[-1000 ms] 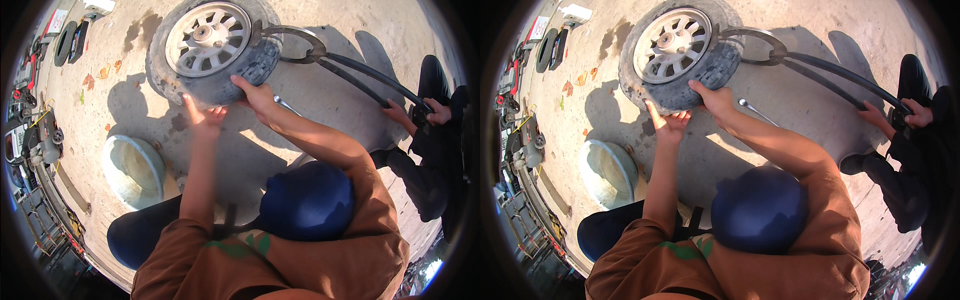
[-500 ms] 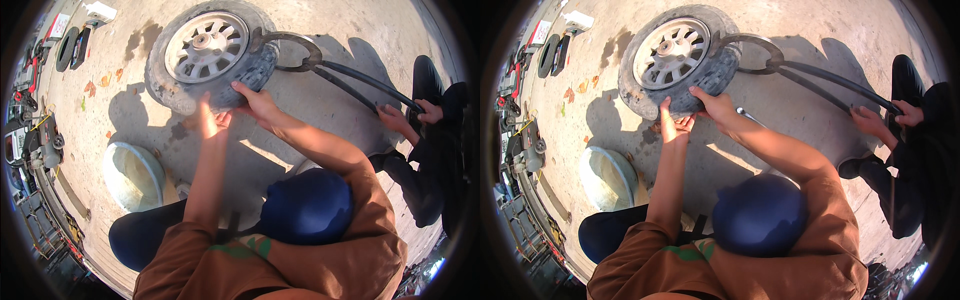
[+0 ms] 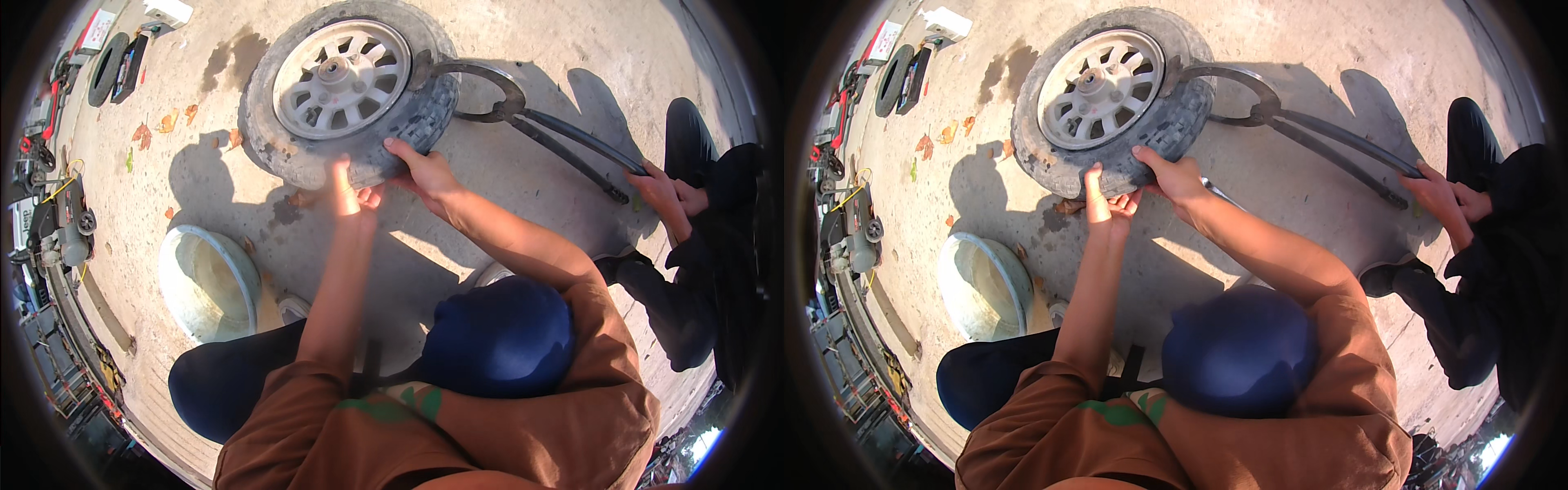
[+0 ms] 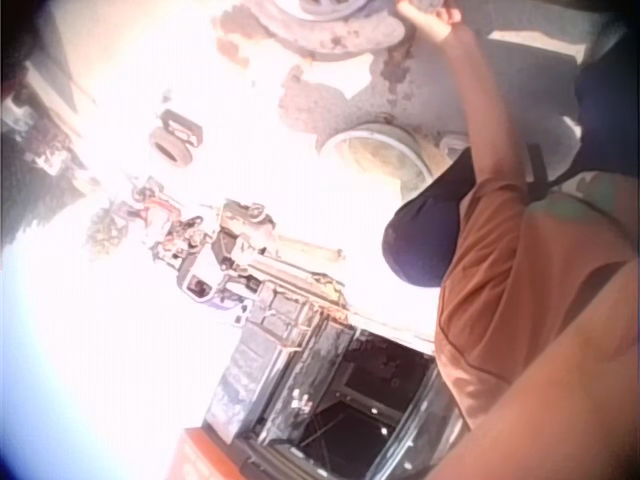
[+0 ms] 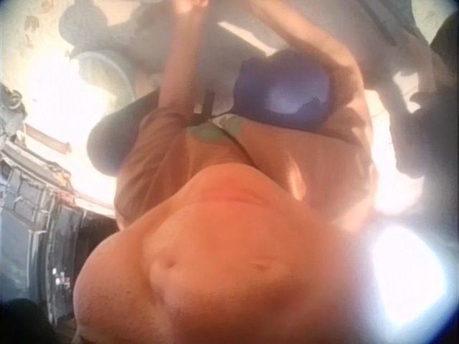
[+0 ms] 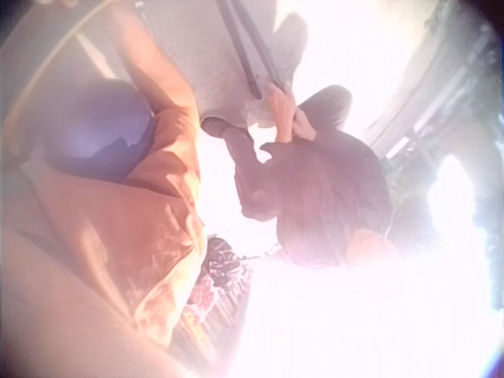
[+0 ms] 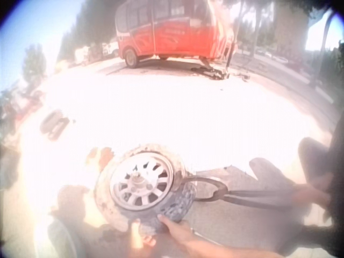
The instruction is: The person uses a tire iron to pry the tire bead off the rim while another person holds the tire steady. They repeatedly apply leverage around the circumference to loosen the bead, then dip a cloth into a bucket of soapy water and wipe the tire bead and rim area.
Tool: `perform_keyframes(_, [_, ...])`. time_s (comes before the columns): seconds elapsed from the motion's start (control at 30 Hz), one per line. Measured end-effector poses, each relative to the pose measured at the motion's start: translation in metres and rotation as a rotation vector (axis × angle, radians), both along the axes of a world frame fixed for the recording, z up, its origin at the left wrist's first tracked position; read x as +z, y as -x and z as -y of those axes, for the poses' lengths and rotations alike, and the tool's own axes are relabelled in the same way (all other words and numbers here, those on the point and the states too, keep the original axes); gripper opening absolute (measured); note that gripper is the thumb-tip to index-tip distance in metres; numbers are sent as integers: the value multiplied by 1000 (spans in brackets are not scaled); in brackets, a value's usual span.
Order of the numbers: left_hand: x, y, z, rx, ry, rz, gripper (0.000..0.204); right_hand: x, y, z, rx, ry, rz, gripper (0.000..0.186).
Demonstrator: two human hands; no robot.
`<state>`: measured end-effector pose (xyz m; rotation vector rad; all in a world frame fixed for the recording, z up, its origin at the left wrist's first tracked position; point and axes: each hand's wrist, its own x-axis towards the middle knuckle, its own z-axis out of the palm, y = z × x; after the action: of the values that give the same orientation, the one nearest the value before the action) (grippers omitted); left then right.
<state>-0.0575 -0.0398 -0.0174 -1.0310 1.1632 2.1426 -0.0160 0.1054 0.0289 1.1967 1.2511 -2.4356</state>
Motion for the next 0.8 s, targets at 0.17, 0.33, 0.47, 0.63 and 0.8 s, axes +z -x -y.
perform_keyframes(0.17, [-2, 2, 3, -65, -45, 8, 68, -2, -3, -6, 97, -32, -6, 66])
perform_keyframes(0.33, [4, -2, 1, -39, 39, 12, 57, 0, -2, -22, 100, 67, 36, 78])
perform_keyframes(0.47, [10, 0, 0, -47, 37, 8, 58, -1, 6, -32, 119, 94, 44, 81])
perform_keyframes(0.63, [17, 1, 2, -59, 25, -26, 59, 0, 5, -27, 82, 27, -21, 75])
perform_keyframes(0.8, [22, -1, 3, -92, 25, -37, 63, 5, 2, -27, 74, 23, -40, 74])
